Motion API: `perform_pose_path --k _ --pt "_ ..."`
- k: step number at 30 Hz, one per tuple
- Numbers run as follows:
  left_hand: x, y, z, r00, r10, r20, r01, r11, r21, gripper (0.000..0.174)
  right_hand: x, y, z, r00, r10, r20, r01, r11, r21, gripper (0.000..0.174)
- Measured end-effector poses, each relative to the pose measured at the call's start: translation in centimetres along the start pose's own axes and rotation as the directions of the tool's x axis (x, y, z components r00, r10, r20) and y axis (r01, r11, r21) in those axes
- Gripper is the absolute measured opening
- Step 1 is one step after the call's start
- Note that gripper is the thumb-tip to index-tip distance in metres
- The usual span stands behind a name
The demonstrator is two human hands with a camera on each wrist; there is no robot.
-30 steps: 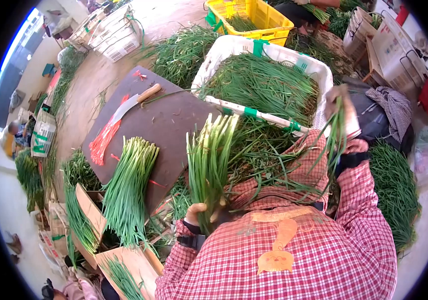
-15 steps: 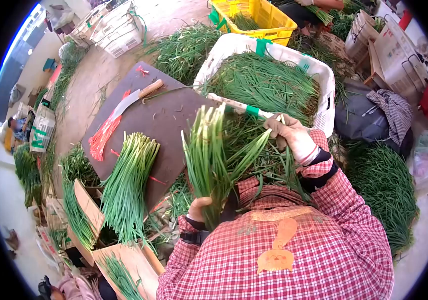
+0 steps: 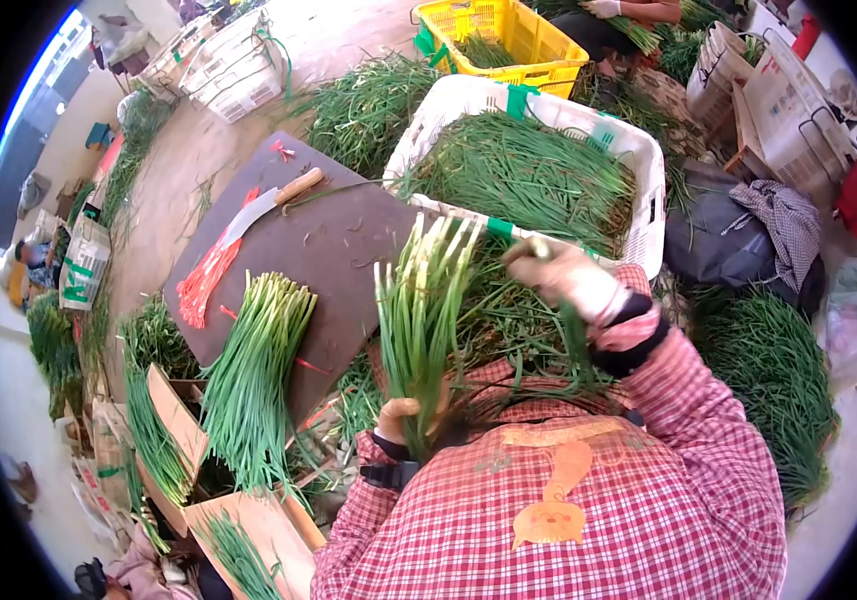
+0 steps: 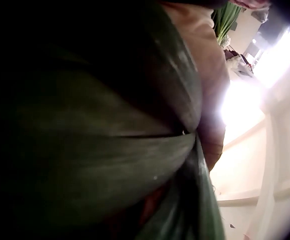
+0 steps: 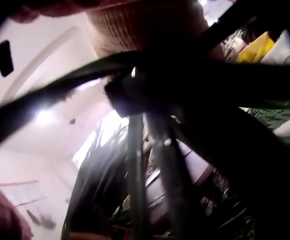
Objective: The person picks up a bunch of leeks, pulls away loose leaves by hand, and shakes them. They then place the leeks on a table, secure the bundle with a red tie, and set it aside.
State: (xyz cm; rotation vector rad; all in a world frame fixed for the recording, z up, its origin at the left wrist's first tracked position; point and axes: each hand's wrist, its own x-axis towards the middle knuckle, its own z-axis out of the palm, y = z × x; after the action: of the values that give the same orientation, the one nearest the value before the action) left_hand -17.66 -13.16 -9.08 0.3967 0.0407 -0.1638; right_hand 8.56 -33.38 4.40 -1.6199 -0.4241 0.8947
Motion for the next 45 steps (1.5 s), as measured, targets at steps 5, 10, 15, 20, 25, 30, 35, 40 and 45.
perform_pose_path --k 5,10,15,20,25,30,35,40,45 --pt "0.2 -0.1 2.0 0.995 0.011 -0.100 0.000 0.994 0.105 0.059 0.7 -0.4 3.7 0.999 0.029 0.027 -0.028 0.998 -0.058 0.030" --pt "0.5 -0.1 1.2 0.997 -0.020 -0.077 0.023 0.999 0.033 0.056 0.2 0.9 2.9 0.752 -0.232 0.618 0.378 0.919 -0.116 0.016" --pt "0.9 -1.1 -0.3 0.995 0.098 -0.017 -0.098 0.995 -0.007 0.053 -0.5 -0.7 0.2 0.990 0.081 0.112 -0.065 0.988 -0.141 0.031" --pt "1.6 -1.4 -0.4 0.990 0.118 0.073 -0.116 0.993 -0.030 0.057 1.4 -0.9 0.6 0.998 -0.063 0.015 0.062 0.995 0.072 0.034" --pt "-0.7 -0.3 0.9 0.979 0.058 -0.197 -0.071 0.996 -0.059 0.074 1.5 -0.8 -1.8 0.990 -0.115 -0.088 0.126 0.983 0.132 0.016" --pt "-1.2 0.9 -0.6 0.980 -0.015 -0.199 0.024 0.999 0.042 0.081 -0.1 -1.1 -10.3 0.884 -0.117 -0.452 0.132 0.991 0.001 0.017" --pt "-3.1 1.0 -2.9 0.972 -0.002 -0.234 0.018 0.998 0.065 0.078 -2.5 -4.0 -15.4 0.813 -0.311 -0.492 0.549 0.690 0.471 0.023" --pt "-0.5 0.2 1.5 0.956 0.060 -0.287 -0.051 0.998 0.040 0.073 -1.5 -2.9 -4.4 1.000 0.014 -0.002 -0.014 0.999 0.049 0.032" --pt "-0.1 0.2 2.1 0.981 -0.017 -0.192 0.056 0.978 0.201 0.068 0.6 -1.0 4.2 0.995 0.040 0.093 -0.042 0.999 0.015 0.038"
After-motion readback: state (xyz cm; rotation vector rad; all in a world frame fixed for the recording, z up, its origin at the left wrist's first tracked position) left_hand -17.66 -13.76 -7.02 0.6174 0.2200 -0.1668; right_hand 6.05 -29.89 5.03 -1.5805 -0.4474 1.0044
